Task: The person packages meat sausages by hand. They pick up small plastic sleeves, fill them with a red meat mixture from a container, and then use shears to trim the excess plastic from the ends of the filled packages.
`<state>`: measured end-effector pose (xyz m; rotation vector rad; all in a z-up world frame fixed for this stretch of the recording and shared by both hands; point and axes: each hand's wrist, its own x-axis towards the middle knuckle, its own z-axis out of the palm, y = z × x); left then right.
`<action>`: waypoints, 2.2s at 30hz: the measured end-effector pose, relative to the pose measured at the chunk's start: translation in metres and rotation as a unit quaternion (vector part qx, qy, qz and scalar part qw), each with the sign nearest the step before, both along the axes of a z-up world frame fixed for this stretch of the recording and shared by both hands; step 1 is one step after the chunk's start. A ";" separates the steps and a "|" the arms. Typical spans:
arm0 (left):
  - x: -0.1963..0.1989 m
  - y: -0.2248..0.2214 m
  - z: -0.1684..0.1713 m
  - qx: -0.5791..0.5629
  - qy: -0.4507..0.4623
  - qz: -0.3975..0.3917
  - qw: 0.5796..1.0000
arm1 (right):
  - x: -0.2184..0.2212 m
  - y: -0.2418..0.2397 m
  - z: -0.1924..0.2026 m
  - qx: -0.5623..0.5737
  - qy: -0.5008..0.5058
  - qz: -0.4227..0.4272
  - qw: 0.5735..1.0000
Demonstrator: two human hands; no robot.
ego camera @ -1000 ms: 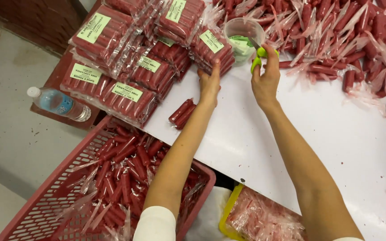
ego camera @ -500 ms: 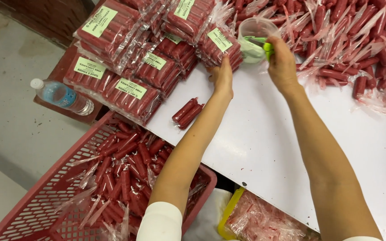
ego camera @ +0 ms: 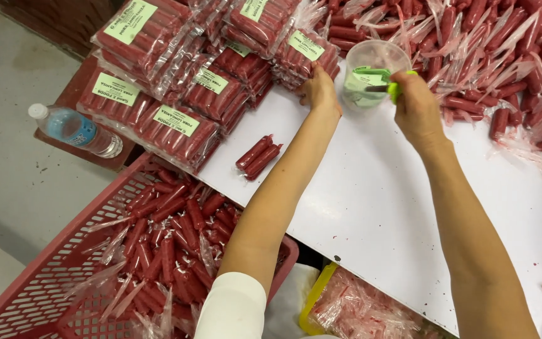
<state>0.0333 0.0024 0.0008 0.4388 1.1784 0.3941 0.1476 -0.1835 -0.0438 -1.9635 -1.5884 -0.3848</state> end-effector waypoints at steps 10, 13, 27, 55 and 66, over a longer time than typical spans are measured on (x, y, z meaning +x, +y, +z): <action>0.021 0.008 -0.008 -0.041 0.003 0.009 0.999 | -0.009 0.022 -0.026 0.020 0.003 -0.055 0.998; 0.009 0.006 -0.007 0.019 0.026 -0.041 0.999 | -0.018 0.027 -0.018 0.010 0.040 -0.059 0.997; -0.006 0.030 -0.109 0.129 -0.114 -0.134 0.976 | -0.108 -0.069 -0.045 0.133 0.205 -0.099 0.965; -0.224 -0.003 -0.132 0.819 0.369 -0.276 0.341 | -0.244 -0.329 -0.092 0.204 0.426 -0.368 0.801; -0.260 -0.027 -0.113 0.864 0.294 -0.259 0.315 | -0.239 -0.335 -0.100 0.240 0.423 -0.328 0.810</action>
